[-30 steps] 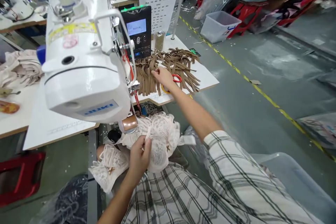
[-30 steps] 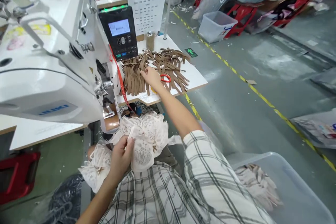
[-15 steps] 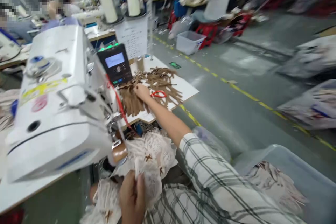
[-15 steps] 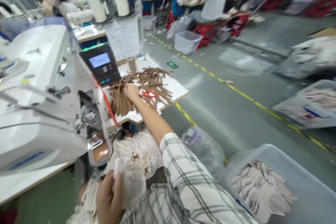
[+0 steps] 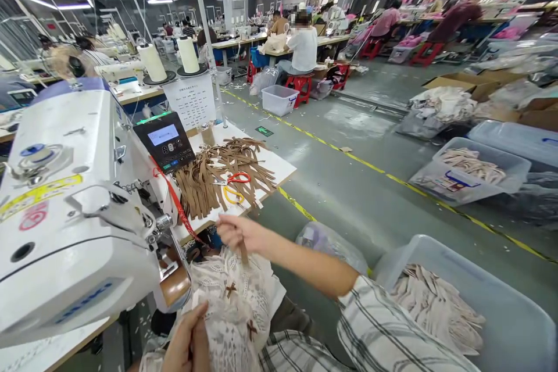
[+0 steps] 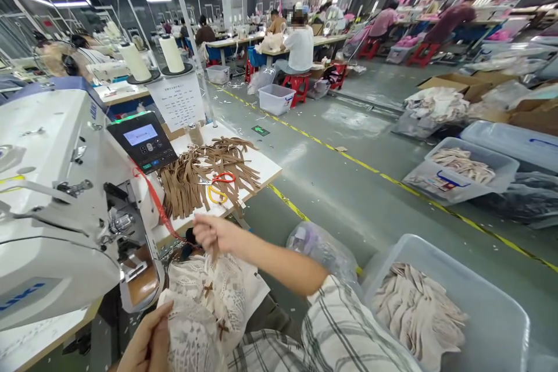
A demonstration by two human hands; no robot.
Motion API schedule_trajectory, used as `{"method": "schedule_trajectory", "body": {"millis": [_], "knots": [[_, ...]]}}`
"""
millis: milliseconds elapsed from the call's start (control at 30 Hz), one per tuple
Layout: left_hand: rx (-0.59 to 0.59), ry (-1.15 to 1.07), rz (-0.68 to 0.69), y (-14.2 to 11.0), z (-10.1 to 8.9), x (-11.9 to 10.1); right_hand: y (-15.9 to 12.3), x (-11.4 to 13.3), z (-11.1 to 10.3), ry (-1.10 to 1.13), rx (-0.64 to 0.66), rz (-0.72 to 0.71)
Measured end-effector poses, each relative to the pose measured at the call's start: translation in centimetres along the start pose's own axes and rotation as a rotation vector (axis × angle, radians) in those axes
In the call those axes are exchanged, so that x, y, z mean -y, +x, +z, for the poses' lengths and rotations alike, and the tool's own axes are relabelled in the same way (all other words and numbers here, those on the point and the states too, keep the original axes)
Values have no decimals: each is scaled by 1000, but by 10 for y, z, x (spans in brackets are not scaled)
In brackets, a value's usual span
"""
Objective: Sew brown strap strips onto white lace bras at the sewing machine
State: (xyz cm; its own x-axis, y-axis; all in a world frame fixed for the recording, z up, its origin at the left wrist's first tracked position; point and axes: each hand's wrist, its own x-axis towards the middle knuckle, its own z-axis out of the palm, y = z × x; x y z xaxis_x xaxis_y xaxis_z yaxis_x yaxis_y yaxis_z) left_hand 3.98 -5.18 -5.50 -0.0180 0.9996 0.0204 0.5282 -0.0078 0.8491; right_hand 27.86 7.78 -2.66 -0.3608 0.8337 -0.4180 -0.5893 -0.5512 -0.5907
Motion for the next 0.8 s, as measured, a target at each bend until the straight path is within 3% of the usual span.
{"method": "schedule_trajectory", "body": {"millis": [67, 133, 200, 300, 433, 567, 633, 700, 800], "knots": [[121, -9, 40, 7, -4, -8, -26, -41, 9, 133, 148, 44], [310, 2, 64, 12, -1, -19, -42, -69, 22, 252, 204, -73], [489, 6, 71, 12, 5, -29, -48, -80, 33, 323, 198, -181], [571, -33, 42, 10, 10, -37, -44, -75, 38, 433, 177, -149], [509, -129, -15, 13, 3, -37, -34, -64, 27, 556, 177, -73], [333, -137, 55, 17, -5, -51, -40, -77, 17, 62, 191, -63], [343, -83, 154, 20, -8, -59, -45, -82, 15, -162, 151, -97], [323, -36, 313, 26, -12, -58, -41, -78, 15, -331, 23, -220], [106, 149, 561, 37, -23, -37, -17, -66, 17, -482, -101, -376]]}}
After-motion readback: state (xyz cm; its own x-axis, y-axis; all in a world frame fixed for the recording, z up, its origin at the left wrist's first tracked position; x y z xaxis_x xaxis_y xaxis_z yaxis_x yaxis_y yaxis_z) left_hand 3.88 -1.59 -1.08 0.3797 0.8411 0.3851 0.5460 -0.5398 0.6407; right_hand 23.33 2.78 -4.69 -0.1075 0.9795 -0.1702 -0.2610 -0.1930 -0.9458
